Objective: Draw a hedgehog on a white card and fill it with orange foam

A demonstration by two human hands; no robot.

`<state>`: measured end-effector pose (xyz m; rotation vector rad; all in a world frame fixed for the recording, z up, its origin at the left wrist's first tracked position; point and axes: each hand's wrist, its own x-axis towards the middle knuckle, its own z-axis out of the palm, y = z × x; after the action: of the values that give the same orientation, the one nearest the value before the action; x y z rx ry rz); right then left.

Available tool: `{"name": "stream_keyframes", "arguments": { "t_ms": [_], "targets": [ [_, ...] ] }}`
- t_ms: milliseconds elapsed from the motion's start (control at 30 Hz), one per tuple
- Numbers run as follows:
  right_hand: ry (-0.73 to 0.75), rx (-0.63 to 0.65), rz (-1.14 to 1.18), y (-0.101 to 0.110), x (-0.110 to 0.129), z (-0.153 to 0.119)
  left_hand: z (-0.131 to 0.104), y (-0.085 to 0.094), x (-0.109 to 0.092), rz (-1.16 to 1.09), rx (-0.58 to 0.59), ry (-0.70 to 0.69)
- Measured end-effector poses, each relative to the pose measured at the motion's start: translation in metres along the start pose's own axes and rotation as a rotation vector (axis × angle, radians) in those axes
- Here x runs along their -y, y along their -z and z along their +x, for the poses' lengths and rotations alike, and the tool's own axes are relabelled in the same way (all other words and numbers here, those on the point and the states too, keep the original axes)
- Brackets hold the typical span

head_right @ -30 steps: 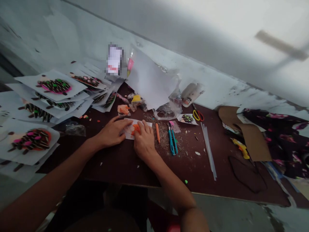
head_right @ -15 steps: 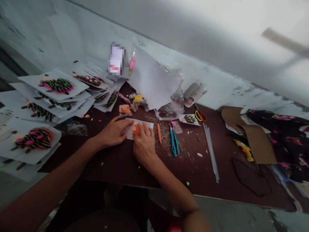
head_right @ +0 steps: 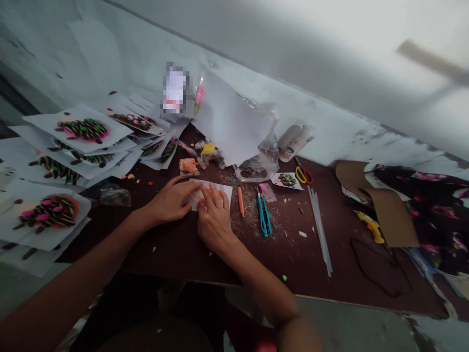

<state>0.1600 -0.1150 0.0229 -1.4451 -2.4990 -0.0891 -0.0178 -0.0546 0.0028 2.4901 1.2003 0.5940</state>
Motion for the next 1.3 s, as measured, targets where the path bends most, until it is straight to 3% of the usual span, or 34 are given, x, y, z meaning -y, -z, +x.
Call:
{"name": "stream_keyframes", "arguments": {
  "t_ms": [233, 500, 767, 967, 1300],
  "targets": [
    [-0.084, -0.028, -0.034, 0.0026, -0.0027, -0.0006, -0.0003, -0.0007, 0.0019, -0.005, 0.009, -0.008],
    [-0.053, 0.036, -0.004, -0.0037, 0.0001, 0.0008, 0.0001, 0.0008, -0.0005, 0.005, 0.016, 0.003],
    [-0.067, -0.053, -0.005, 0.0014, -0.0037, 0.0004, -0.0007, -0.0030, 0.0019, 0.020, -0.020, -0.004],
    [-0.038, 0.009, -0.025, -0.0001, -0.0024, 0.0028, -0.0008, -0.0032, 0.0013, 0.010, -0.021, -0.002],
    [-0.029, -0.005, -0.023, -0.0016, -0.0032, 0.0015, -0.0004, -0.0020, 0.0009, -0.007, -0.001, 0.015]
  ]
}}
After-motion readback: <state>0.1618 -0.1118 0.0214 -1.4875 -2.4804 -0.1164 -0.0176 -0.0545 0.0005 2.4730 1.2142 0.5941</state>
